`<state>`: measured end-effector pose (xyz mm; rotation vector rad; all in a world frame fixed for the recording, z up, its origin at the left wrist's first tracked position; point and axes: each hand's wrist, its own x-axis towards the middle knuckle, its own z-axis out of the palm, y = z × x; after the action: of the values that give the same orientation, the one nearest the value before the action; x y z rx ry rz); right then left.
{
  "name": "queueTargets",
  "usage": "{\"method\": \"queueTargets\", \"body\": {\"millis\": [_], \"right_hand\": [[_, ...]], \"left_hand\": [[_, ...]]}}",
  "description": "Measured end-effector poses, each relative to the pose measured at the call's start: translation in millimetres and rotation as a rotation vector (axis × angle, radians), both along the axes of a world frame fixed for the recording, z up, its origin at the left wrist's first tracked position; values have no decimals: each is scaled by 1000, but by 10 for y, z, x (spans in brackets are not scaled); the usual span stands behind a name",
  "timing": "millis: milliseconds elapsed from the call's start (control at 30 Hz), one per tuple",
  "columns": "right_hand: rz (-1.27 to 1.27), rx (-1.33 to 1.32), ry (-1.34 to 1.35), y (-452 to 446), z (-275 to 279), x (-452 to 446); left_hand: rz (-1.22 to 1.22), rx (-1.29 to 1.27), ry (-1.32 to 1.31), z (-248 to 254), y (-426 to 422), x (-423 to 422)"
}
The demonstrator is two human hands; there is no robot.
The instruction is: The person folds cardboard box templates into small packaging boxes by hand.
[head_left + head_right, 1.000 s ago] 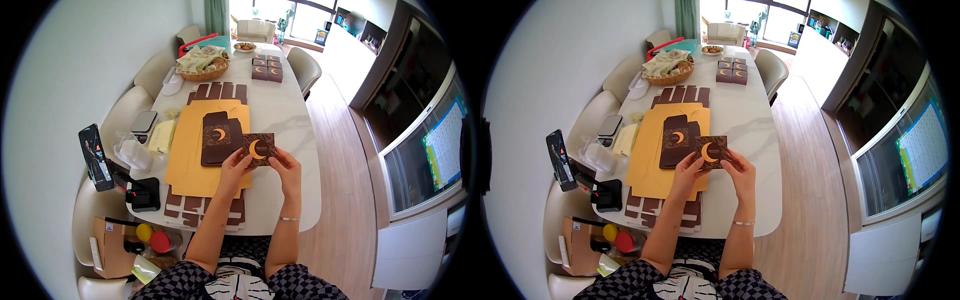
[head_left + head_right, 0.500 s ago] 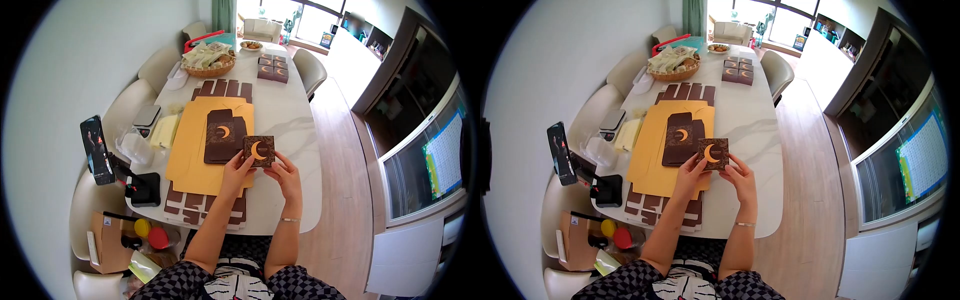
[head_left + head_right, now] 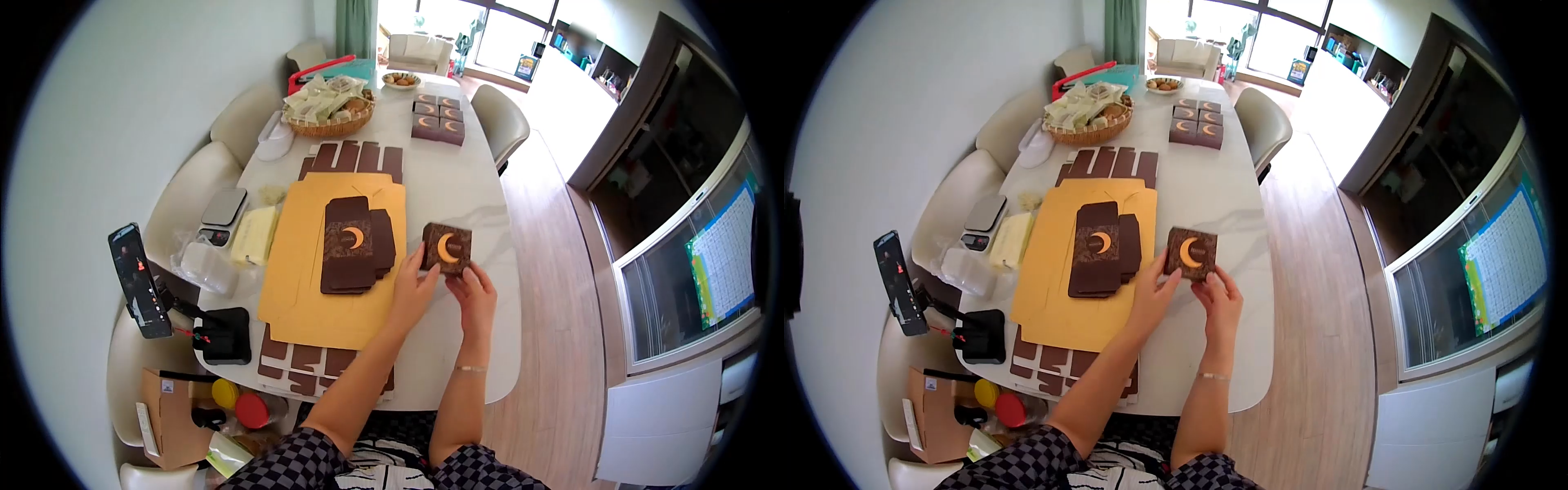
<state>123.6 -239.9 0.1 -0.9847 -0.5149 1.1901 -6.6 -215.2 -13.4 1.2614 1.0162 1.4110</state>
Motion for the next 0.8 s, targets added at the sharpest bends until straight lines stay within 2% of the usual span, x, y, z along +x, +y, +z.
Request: {"method": "queueTargets", "body": {"millis": [100,200,267,367,433,533,667,767,800], "right_hand": [[-24,6,15,251,27,20],[-34,72,59,601,6,52],[-49,94,67,837,27,71],[-41,85,61,1228,99,112],[-36,82,56,1478,152,129],[-28,83,9,1846,179,170],[38,-63,-19,2254,197,150],[80,-137,-80,2535,146,120],[91,-154,-121,2635,146,108]], "left_hand": [[51,85,208,81,257,-37],[65,137,289,254,570,-186],[101,173,296,317,846,-187],[25,123,283,370,1359,-136],[-65,124,182,310,1712,-83],[-27,197,215,129,2129,-23],[-44,116,166,-58,2553,-32],[25,139,290,22,2717,-107],[-19,45,285,36,2812,-139]]}}
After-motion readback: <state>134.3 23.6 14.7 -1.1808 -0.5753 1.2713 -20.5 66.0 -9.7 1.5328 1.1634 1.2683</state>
